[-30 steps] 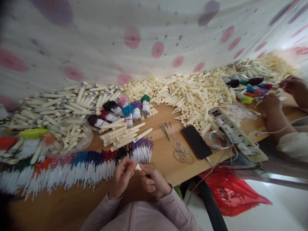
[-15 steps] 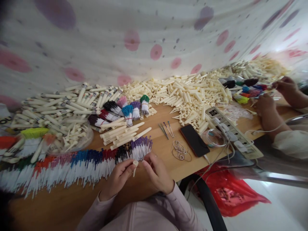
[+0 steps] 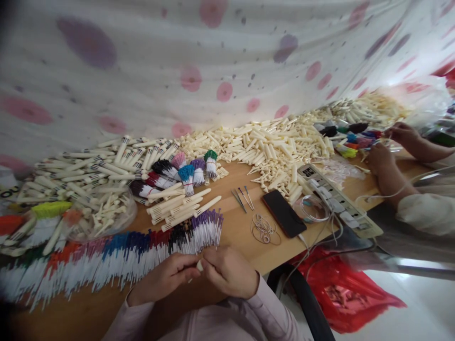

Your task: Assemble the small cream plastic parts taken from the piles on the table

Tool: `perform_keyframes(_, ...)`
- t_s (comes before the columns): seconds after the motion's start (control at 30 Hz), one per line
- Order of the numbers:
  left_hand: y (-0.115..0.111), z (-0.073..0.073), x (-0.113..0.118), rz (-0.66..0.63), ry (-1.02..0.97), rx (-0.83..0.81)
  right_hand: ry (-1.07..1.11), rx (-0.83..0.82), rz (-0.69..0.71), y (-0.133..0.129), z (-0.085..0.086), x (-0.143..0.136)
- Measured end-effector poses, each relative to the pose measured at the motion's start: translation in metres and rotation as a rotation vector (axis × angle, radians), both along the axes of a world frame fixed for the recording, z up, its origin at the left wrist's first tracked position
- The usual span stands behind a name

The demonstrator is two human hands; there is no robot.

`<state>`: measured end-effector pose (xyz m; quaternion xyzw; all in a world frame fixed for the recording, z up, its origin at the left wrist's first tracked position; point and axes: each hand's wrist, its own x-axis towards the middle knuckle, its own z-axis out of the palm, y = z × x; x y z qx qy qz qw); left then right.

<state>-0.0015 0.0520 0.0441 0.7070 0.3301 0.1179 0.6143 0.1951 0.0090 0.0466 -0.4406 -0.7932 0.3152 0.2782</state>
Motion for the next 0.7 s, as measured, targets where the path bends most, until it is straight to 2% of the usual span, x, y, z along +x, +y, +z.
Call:
perform_keyframes(0.17,0.009,0.005,0.004,-0.016,0.037,0.044,-0.082,0.039,-0.025,0.0,-0.001,0.002)
perform_keyframes(0.33,0.016,0.011,0.01,-0.084,0.071,0.16,-0.023,0.006,-0.041,0.0,-0.004,0.005)
perform_keyframes(0.7,0.012,0.002,0.028,-0.141,0.22,0.505,-0.007,-0.144,-0.236,-0.009,-0.018,0.007)
